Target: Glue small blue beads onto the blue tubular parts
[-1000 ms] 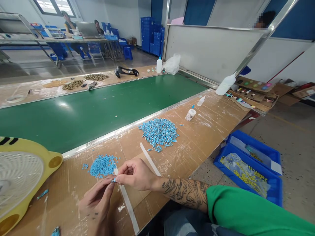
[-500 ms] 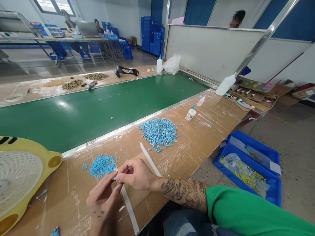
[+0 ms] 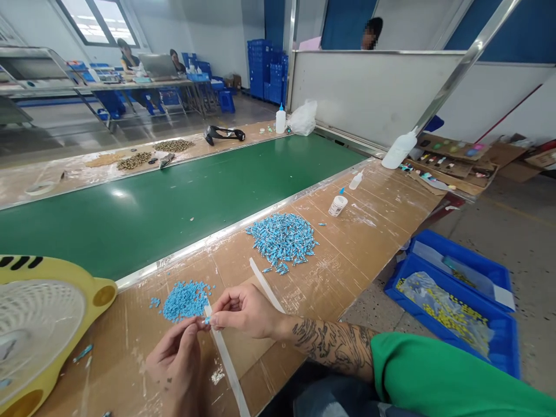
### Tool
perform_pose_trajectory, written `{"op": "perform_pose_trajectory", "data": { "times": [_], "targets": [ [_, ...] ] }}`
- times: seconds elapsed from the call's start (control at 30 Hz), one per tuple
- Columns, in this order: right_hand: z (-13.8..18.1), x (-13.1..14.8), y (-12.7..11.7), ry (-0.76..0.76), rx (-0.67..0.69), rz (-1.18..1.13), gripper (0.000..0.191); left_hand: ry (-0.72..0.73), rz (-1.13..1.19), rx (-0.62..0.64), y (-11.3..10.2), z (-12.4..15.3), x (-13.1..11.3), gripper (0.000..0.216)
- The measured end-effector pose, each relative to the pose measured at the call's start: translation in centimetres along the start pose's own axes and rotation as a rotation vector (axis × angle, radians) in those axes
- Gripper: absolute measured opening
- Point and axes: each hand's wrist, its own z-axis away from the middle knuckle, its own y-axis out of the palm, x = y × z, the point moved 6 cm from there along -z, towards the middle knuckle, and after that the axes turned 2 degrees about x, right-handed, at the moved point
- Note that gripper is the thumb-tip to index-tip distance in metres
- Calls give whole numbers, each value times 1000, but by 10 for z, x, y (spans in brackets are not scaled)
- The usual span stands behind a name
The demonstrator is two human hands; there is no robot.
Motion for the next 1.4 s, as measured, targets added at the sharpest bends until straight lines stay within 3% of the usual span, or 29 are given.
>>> {"op": "perform_pose_trajectory", "data": {
  "times": [0.13, 0.23, 0.4, 0.53, 0.67, 0.83, 0.93, 1.1, 1.23, 1.4],
  "targets": [
    [-2, 7, -38, -4, -123, 46, 32, -56, -74, -63, -5, -2, 10, 13],
    [-2, 13, -72, -43, -209, 64, 30, 16, -134, -13, 5, -8, 4, 8],
    [3, 14, -105, -73, -268, 93, 27, 16, 90, 80, 25, -15, -3, 3],
    [8, 11, -108, -75, -241, 98, 25, -29, 328, 92, 34, -13, -15, 6],
    [10, 6, -109, -73, -216, 105, 26, -109, 360, 79, 41, -7, -30, 15],
    [10, -1, -110, -68, -201, 103, 28, -449, 494, -125, 40, 11, -30, 19],
    [12, -3, -109, -82, -196, 97, 26, -547, 557, -133, 43, 23, -37, 24],
    [16, -6, -106, -68, -193, 84, 26, -459, 694, 12, 58, 30, -61, 26],
    [20, -5, -104, -61, -187, 76, 26, -326, 759, 166, 73, 32, -82, 42],
    [24, -2, -104, -52, -189, 105, 27, -232, 729, 264, 82, 35, -100, 60]
  ]
}}
